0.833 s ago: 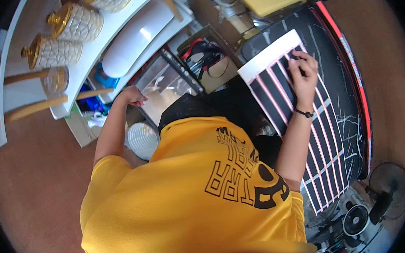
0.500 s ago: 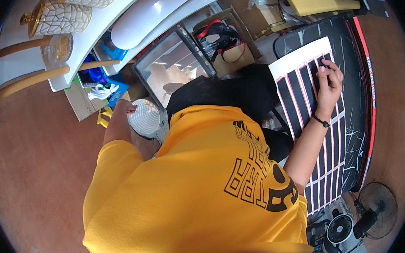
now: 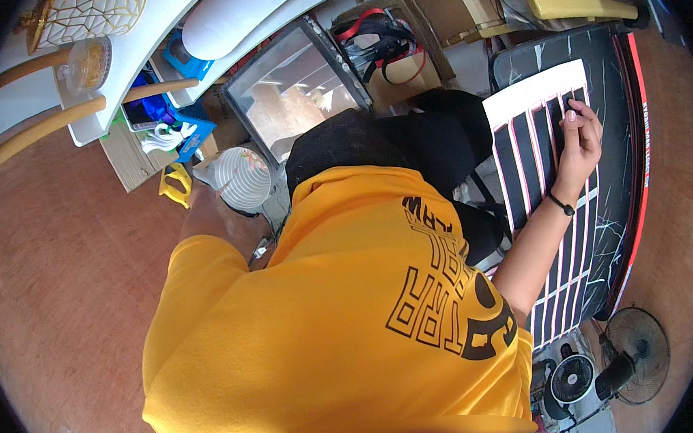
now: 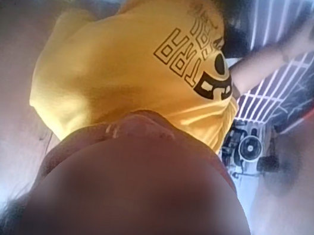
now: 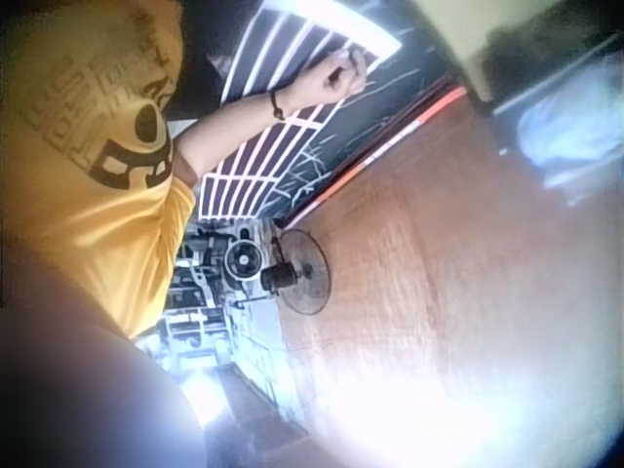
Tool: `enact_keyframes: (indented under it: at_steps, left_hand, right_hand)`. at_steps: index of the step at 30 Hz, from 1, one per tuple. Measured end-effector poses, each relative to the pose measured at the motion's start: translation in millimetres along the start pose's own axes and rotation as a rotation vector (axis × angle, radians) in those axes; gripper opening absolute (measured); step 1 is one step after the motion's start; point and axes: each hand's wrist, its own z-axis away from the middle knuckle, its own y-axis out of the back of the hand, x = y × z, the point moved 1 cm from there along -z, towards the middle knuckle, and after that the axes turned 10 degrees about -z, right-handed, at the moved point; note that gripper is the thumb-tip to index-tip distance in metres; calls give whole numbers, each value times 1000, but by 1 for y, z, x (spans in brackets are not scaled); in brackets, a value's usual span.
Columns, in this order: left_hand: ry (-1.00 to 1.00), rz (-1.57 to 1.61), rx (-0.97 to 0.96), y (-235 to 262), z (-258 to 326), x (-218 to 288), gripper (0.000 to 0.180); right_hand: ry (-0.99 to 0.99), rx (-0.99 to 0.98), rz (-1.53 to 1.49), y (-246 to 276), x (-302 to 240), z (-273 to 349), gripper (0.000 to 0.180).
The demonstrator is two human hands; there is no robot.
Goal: The person applies a red grip tape to the handle of a table tennis racket, smoothing it along the length. Then the person places a rectangular racket frame with pink and white strings onto the table and adjusts the strings.
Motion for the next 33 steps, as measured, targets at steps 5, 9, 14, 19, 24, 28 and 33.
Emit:
enact_keyframes:
  at_steps: [5, 9, 14, 19, 24, 28, 33]
  left_hand:
    - [-32, -57, 8, 1, 1, -2, 29]
    - [-69, -117, 12, 3, 3, -1, 31]
    - [-141, -200, 36, 1, -6, 1, 34]
    - [-442, -510, 154, 3, 12, 31, 39]
    - [-1163, 35, 488, 28, 186, 128, 29]
    - [-1714, 483, 190, 59, 385, 191, 19]
    - [-2509, 571, 95, 79, 591, 199, 15]
  right_hand:
    - [20, 1, 1, 0, 1, -1, 21]
    - [7, 5, -10, 2, 3, 0, 20]
    - [7, 17, -50, 2, 6, 0, 20]
    - [41, 2, -45, 3, 7, -1, 17]
    - [110, 40, -61, 3, 6, -2, 6]
    - [4, 196, -373, 8, 9, -1, 10]
    - [60, 316, -641, 13, 13, -3, 22]
